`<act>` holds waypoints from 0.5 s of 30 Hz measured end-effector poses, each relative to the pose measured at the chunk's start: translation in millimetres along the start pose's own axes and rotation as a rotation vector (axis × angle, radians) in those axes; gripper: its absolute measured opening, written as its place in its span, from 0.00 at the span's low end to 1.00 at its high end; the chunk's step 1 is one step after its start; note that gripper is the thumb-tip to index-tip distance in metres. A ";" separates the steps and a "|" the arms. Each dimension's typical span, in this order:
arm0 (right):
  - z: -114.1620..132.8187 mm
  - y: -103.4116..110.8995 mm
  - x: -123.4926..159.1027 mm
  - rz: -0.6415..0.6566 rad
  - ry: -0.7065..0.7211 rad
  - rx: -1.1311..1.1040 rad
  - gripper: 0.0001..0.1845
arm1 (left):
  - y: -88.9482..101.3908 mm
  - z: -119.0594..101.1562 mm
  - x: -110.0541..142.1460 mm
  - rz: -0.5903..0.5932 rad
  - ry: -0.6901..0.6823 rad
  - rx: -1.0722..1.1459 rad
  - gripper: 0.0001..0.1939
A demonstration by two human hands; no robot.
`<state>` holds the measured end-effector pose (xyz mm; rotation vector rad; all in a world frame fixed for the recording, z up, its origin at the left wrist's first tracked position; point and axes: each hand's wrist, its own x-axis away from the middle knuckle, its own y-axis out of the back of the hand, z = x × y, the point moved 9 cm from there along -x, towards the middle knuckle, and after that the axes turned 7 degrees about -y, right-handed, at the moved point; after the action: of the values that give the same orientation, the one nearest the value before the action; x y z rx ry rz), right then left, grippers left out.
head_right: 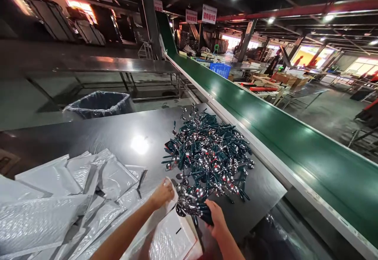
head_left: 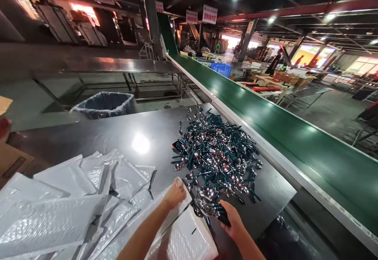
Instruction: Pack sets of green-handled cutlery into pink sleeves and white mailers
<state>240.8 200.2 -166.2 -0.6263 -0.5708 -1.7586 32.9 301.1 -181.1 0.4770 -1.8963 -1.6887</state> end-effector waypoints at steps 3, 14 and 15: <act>12.4 -14.0 2.6 0.040 -0.005 -0.082 0.18 | 34.7 28.5 18.6 -0.026 0.035 0.008 0.09; 106.7 -45.1 31.5 0.159 0.212 -0.333 0.26 | 181.0 85.5 110.3 -0.153 0.417 0.075 0.14; 112.5 -47.0 36.0 0.171 0.216 -0.352 0.26 | 186.8 77.0 112.4 -0.153 0.401 0.090 0.13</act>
<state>201.2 260.8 -61.7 -0.6931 -0.0544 -1.7489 -84.6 322.4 16.8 0.9407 -1.6767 -1.4676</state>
